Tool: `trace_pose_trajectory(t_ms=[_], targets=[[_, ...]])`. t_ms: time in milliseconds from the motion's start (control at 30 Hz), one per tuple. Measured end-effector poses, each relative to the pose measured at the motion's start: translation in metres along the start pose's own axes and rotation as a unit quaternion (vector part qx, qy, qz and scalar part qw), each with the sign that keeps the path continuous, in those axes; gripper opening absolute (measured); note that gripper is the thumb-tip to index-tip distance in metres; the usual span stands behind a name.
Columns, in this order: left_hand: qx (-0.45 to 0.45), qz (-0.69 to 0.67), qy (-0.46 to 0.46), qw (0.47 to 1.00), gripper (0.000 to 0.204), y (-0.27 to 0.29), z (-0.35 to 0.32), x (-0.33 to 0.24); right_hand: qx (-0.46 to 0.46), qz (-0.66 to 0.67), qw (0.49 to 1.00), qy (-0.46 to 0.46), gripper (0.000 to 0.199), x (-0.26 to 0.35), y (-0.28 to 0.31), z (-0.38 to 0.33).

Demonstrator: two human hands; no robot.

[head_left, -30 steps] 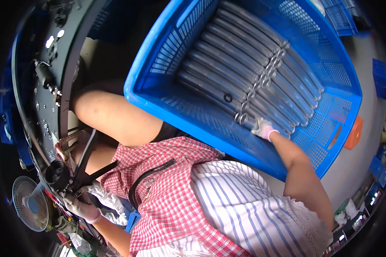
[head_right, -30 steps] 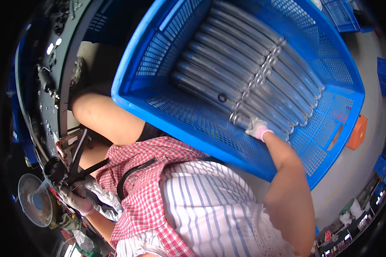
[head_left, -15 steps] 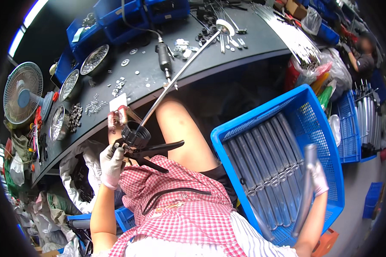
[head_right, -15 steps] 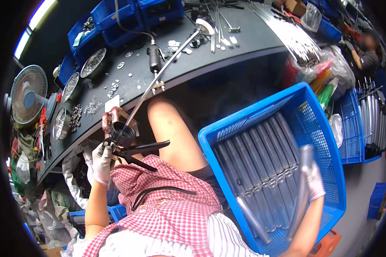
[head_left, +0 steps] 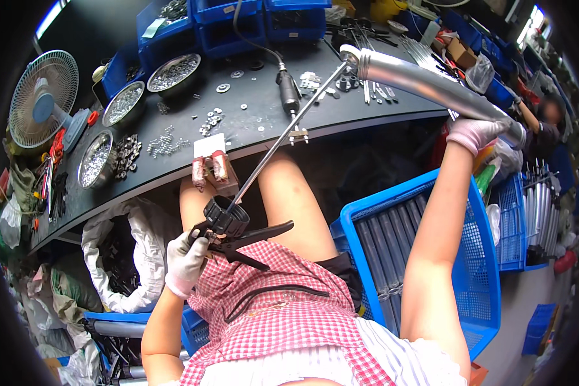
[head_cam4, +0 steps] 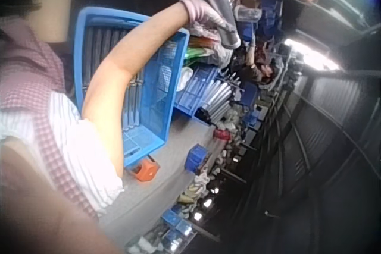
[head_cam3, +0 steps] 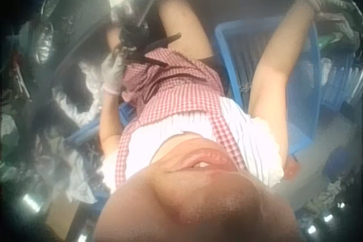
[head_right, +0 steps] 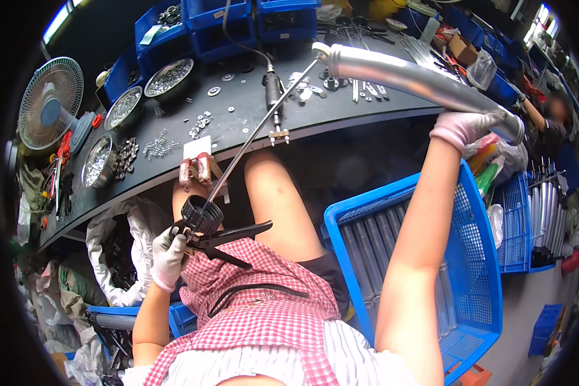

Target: The recorder assembles mechanical hand tools (likely grease or caulking guns) by attaching handles, washers, and tubes using hand tools.

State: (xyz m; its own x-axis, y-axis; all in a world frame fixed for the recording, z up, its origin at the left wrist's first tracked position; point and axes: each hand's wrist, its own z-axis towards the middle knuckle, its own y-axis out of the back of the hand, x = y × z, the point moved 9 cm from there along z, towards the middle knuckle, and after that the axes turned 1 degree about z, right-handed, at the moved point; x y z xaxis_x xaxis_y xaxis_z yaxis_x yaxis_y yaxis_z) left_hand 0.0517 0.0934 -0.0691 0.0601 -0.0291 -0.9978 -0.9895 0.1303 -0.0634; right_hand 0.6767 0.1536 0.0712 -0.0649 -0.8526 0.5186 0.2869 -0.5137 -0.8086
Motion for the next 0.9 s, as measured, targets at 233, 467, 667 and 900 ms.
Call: trace_pose_trajectory(t_ms=[233,467,667,900], targets=[[0.015,0.235,-0.082,0.968,0.017,0.025,-0.015,-0.042,0.142,0.096,0.968,-0.183,0.068,-0.060,-0.043,0.050],[0.073,0.350,-0.232,0.905,0.016,-0.025,0.015,-0.104,0.354,0.113,0.869,-0.327,0.049,-0.019,-0.128,-0.182],[0.182,0.130,-0.004,0.975,0.019,-0.050,0.067,-0.090,0.468,0.139,0.779,-0.394,0.073,0.012,-0.099,-0.350],[0.222,0.103,0.069,0.967,0.023,-0.061,0.056,-0.060,0.608,0.290,0.642,-0.366,0.083,0.027,-0.117,-0.373]])
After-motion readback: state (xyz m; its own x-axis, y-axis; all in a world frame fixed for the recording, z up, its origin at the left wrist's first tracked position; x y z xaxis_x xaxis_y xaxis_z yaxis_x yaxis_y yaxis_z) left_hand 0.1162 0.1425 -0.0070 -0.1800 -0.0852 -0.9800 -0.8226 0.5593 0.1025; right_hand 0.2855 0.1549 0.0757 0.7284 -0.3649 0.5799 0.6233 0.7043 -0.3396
